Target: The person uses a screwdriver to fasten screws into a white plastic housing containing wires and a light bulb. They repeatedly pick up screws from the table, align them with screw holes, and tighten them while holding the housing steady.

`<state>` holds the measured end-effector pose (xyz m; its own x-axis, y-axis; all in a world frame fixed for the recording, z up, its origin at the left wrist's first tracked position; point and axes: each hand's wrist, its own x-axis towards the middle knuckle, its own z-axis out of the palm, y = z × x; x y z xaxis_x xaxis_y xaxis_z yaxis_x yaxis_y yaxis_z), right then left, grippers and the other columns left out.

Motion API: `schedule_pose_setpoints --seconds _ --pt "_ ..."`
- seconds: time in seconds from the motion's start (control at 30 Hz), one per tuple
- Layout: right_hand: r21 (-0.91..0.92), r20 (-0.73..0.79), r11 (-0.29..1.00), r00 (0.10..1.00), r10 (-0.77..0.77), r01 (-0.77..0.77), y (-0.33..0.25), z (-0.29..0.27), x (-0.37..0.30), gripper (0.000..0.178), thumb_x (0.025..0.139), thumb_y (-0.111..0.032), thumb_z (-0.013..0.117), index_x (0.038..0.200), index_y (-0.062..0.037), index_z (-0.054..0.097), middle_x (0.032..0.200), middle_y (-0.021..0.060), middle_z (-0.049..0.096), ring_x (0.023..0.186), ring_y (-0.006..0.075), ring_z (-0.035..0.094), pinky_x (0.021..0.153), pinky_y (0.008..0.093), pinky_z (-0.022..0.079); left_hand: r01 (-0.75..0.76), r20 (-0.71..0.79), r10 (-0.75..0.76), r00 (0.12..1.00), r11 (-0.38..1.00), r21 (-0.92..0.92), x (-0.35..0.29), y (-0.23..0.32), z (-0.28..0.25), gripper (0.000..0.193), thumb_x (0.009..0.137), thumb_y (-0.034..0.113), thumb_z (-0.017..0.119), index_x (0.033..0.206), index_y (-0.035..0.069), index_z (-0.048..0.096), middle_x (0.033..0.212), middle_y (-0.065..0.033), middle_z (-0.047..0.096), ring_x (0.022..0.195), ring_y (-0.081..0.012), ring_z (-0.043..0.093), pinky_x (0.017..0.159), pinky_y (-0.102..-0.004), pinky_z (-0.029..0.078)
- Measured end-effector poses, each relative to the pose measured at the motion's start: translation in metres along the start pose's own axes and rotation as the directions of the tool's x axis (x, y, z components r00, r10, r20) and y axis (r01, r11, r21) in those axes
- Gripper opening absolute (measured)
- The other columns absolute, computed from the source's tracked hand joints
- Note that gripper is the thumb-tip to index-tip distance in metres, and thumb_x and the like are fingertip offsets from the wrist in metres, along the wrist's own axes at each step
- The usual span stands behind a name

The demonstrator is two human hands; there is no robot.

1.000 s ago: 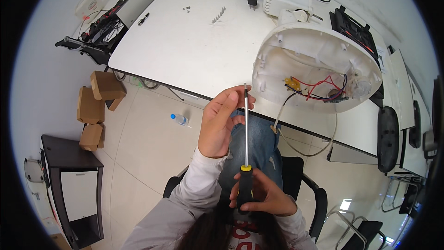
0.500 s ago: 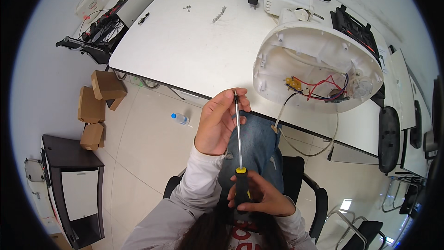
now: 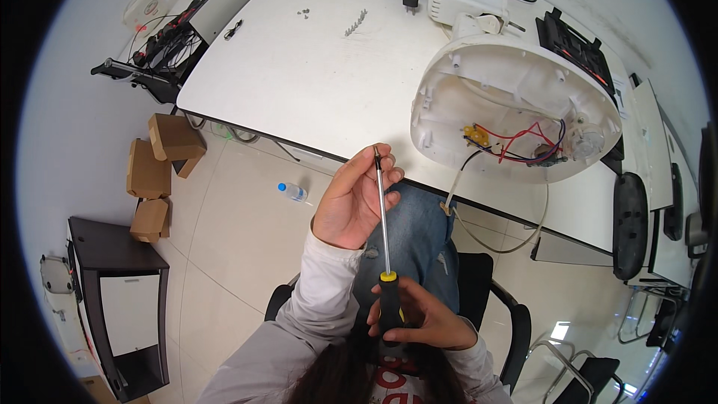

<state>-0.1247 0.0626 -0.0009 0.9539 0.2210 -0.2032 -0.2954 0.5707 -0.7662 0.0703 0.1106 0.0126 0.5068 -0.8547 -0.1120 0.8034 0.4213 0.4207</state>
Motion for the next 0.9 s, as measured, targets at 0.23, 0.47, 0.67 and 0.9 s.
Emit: schedule_pose_setpoints --seconds 0.23,0.47,0.67,0.9 --pt "-0.001 -0.002 1.0 1.0 0.002 -0.002 -0.001 0.001 0.001 0.06 0.079 -0.008 0.064 0.128 -0.005 0.03 0.106 0.0106 0.054 0.094 0.0185 0.058 0.082 0.0306 0.045 -0.051 -0.078 0.052 0.996 0.999 0.02 0.001 0.0 -0.001 0.015 0.091 0.018 0.045 0.098 0.005 0.05 0.084 -0.0033 0.052 0.081 -0.0153 0.051 0.066 -0.0267 0.047" --pt "0.011 -0.007 1.0 1.0 0.003 -0.003 0.001 0.0 0.0 0.061 0.079 -0.008 0.064 0.129 -0.006 0.03 0.106 0.0102 0.054 0.094 0.0181 0.058 0.081 0.0301 0.046 -0.222 -0.088 0.292 0.952 0.862 0.457 0.006 0.003 -0.006 0.021 0.088 0.018 0.052 0.1 0.002 0.055 0.088 -0.0043 0.057 0.085 -0.0149 0.054 0.07 -0.0256 0.046" --pt "0.014 -0.023 1.0 1.0 -0.002 0.002 0.003 -0.002 -0.001 0.06 0.079 -0.007 0.064 0.129 -0.007 0.03 0.106 0.0096 0.054 0.093 0.0174 0.058 0.08 0.0293 0.046 -0.349 0.115 0.662 0.741 0.233 0.908 0.02 0.022 -0.019 0.014 0.084 0.009 0.058 0.093 -0.002 0.061 0.087 -0.0071 0.064 0.081 -0.0155 0.061 0.073 -0.0254 0.046" --pt "0.015 -0.006 1.0 1.0 -0.012 0.012 0.006 -0.003 0.0 0.06 0.08 -0.007 0.063 0.129 -0.0076 0.029 0.106 0.0093 0.054 0.093 0.0173 0.058 0.079 0.0284 0.046 -0.176 0.32 0.674 0.666 -0.275 0.945 0.049 0.043 -0.028 0.009 0.079 0.004 0.059 0.085 -0.002 0.063 0.082 -0.0104 0.066 0.086 -0.0193 0.062 0.08 -0.0268 0.044"
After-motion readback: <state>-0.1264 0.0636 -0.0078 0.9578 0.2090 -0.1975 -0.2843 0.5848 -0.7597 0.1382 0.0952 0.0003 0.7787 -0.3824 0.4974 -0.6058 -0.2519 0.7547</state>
